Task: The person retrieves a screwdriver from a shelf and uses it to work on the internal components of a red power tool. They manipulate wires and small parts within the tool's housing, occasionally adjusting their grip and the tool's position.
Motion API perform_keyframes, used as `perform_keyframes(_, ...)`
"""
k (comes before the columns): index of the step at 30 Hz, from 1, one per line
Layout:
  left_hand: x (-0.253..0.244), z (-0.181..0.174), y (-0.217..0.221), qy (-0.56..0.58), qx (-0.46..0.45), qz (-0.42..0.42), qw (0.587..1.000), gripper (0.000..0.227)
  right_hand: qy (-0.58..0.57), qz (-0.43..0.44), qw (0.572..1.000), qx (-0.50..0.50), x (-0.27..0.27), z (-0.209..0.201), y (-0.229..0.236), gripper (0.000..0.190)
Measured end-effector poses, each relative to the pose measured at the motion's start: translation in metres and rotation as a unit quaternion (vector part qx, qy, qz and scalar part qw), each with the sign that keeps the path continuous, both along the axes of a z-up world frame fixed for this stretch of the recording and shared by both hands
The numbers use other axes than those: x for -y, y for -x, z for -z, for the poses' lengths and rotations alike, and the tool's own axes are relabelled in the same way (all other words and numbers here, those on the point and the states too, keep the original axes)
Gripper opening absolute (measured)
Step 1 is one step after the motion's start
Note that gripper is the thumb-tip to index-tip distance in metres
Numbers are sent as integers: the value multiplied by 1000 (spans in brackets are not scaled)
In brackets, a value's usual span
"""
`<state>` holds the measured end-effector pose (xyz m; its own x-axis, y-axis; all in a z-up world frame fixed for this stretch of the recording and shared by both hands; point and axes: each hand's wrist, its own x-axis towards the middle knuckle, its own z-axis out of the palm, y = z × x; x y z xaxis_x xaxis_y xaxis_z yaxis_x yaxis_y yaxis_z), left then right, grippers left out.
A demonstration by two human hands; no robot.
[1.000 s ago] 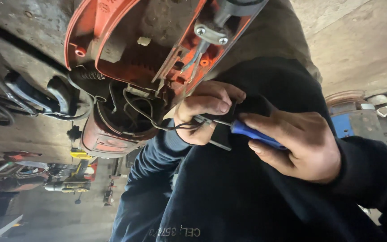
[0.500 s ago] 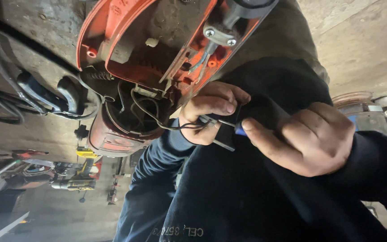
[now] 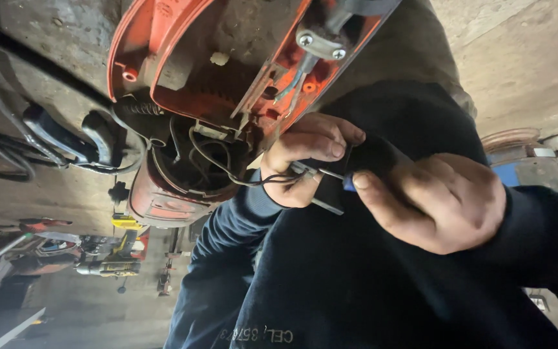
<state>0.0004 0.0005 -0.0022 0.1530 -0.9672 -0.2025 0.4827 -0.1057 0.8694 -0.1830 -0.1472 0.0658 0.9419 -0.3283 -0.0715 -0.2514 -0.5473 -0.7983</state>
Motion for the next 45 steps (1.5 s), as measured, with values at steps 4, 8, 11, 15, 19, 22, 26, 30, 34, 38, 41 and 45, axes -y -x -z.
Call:
perform_keyframes(4,1,0,-2,-1,6,-2,1000,34,45,-36,998,16,0,0,4,33)
perform_keyframes(8,-1,2,-1,8,16,-3,1000,36,-96,39,994,-40,-5,-8,1,37)
perform_keyframes(11,-3,3,-2,1,12,13,1000,35,-323,114,934,-103,12,-22,-15,45)
perform_keyframes(15,-6,10,0,25,35,-1,999,36,-389,135,894,-175,14,-23,-14,42)
perform_keyframes(19,-10,5,-5,8,42,14,999,38,-431,107,870,-213,18,-12,-15,40)
perform_keyframes(22,-12,5,-7,-8,37,31,999,39,-466,94,854,-211,20,-3,-16,38)
perform_keyframes(26,-14,3,-6,-26,22,21,999,43,-448,79,853,-256,9,-1,-9,36)
perform_keyframes(30,-16,5,-5,-35,47,52,997,46,-438,90,871,-203,1,5,-7,33)
perform_keyframes(34,-17,6,0,-30,31,12,999,48,-400,135,897,-128,-7,4,-6,30)
perform_keyframes(38,-11,4,0,-31,33,-4,999,47,-318,110,936,-109,-7,6,-7,36)
perform_keyframes(41,-8,4,-2,-19,28,5,999,49,-290,90,950,-74,-11,12,-4,36)
perform_keyframes(45,-13,3,4,-50,35,-31,998,46,-194,15,981,-3,-5,19,0,45)
